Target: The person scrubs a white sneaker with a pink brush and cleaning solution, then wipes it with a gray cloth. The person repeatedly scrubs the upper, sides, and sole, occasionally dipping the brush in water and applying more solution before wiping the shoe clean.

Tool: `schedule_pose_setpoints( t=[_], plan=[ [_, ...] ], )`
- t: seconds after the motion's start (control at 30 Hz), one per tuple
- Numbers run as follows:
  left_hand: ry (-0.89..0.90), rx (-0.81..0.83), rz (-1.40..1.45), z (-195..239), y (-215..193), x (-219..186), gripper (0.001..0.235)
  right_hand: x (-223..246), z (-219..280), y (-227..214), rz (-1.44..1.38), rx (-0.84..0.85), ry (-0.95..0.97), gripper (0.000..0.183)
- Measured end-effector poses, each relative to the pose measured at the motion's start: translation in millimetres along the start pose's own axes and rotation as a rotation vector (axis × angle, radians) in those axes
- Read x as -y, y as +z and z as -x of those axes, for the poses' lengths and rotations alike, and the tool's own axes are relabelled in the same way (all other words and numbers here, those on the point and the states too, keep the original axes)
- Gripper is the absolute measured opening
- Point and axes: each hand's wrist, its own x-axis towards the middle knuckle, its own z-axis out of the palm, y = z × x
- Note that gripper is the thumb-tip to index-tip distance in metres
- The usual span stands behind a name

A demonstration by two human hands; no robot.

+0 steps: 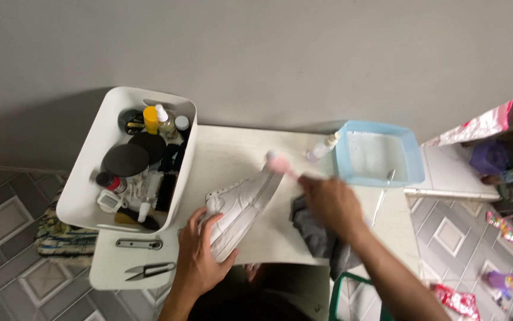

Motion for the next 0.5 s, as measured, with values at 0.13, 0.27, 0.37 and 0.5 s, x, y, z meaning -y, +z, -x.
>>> schedule_pose_setpoints(
  t=[0.13,0.27,0.37,0.5],
  plan=[
    [-0.032,0.028,0.017,-1,2,3,0.078,7,6,-4,0.036,0.289,-0.090,0.043],
    [-0.004,-0.023,0.006,-2,1,0,0.076,-8,-13,-3,-0.098,0.005,0.006,0.036],
    [-0.017,0.003,0.023,0,0,1,0.074,22,20,-10,-0.083,0.244,-0.106,0.044],
    [-0.027,0.044,0.034,3,0,1,0.071,-4,1,2,0.081,0.286,0.102,0.034]
  ],
)
